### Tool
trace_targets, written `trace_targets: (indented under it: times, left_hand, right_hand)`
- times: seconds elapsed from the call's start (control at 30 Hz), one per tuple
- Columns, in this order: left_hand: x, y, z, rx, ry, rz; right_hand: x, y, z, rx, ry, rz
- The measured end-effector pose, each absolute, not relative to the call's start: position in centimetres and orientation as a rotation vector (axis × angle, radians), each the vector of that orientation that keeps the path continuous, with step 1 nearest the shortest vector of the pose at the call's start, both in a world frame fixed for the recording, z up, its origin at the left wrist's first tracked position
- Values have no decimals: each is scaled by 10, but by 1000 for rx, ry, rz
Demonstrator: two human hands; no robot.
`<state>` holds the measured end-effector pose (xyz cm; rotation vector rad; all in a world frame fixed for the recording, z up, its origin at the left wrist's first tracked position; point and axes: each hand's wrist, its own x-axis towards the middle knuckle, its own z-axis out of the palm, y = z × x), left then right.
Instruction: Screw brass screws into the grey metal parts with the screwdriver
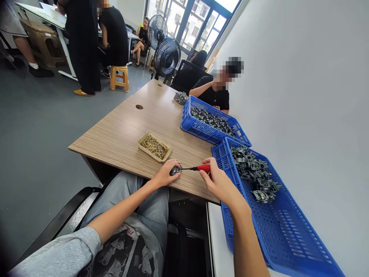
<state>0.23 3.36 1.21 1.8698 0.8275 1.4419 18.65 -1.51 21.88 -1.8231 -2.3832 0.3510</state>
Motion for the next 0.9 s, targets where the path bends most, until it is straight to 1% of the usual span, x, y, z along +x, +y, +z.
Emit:
trace_targets:
  times: [0.07,0.23,0.3,0.43,0.5,0.63,0.7,0.83,0.9]
  left_hand:
    - [2,34,12,1868,830,1430]
    - [3,34,12,1870,836,1425]
    - [3,34,12,1872,837,1422]
    - [2,33,13,1877,836,1422]
    - [2,33,13,1876,829,1433]
    - [2,33,13,1870,835,1428]
    - [2,33,13,1863,837,1430]
    - [2,33,12,1861,824,1446]
    - [3,33,12,1863,827,1442]
  right_hand:
    - [187,-13,218,-1809,-2381,358]
    - [184,-11,217,-2076,-2318,108]
    - [183,-12,218,-2060,-2336,146]
    - [184,-11,218,-1826,-2376,312]
    - [185,-10,217,-1822,-2365,288]
    - [185,-9,216,-2015,-2329,133]
    - [185,-10,217,-1970,-2337,180]
    - [188,-8,216,-1742,-2367,373]
    - [190,-7,214,-1778,-2346,337]
